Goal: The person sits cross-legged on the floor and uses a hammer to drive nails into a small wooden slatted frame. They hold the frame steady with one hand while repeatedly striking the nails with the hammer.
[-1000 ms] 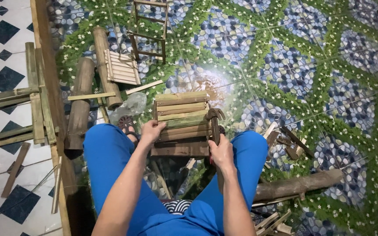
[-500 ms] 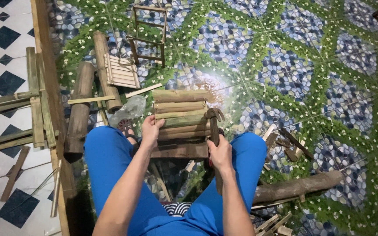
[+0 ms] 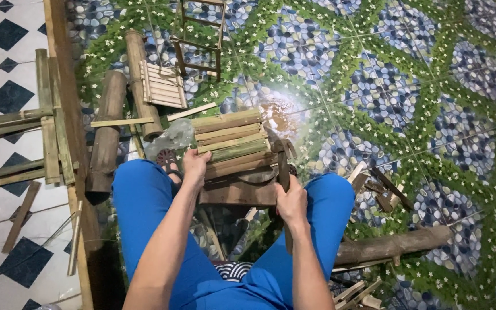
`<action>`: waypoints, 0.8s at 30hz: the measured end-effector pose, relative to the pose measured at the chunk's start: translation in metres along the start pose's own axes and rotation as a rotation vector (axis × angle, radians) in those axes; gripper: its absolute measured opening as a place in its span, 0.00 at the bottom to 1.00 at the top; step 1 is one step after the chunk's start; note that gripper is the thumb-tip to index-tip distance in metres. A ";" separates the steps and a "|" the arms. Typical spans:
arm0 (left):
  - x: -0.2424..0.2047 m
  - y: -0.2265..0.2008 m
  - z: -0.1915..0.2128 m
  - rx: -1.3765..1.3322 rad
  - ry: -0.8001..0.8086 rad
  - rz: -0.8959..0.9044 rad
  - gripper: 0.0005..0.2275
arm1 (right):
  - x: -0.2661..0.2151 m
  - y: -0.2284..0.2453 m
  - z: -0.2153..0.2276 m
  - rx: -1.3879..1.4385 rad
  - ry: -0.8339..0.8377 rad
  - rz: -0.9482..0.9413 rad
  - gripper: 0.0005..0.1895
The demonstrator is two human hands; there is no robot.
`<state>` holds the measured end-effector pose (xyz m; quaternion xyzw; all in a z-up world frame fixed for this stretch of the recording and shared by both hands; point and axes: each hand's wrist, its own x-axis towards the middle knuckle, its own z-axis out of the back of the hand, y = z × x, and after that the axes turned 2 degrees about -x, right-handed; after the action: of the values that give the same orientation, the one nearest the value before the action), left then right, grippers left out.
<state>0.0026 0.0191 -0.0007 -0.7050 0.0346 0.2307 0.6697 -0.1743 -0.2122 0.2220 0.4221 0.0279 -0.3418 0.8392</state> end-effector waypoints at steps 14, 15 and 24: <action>-0.006 -0.007 0.005 0.125 -0.032 -0.043 0.22 | -0.005 -0.005 -0.001 -0.023 0.019 -0.004 0.12; -0.010 -0.012 0.005 0.104 -0.026 -0.044 0.22 | -0.005 -0.004 0.001 -0.050 0.034 0.000 0.12; -0.018 -0.019 0.006 0.010 -0.014 -0.071 0.20 | -0.006 -0.003 0.005 -0.037 0.052 0.004 0.16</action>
<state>-0.0079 0.0225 0.0239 -0.7010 0.0061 0.2115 0.6810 -0.1819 -0.2138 0.2250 0.4151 0.0549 -0.3284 0.8467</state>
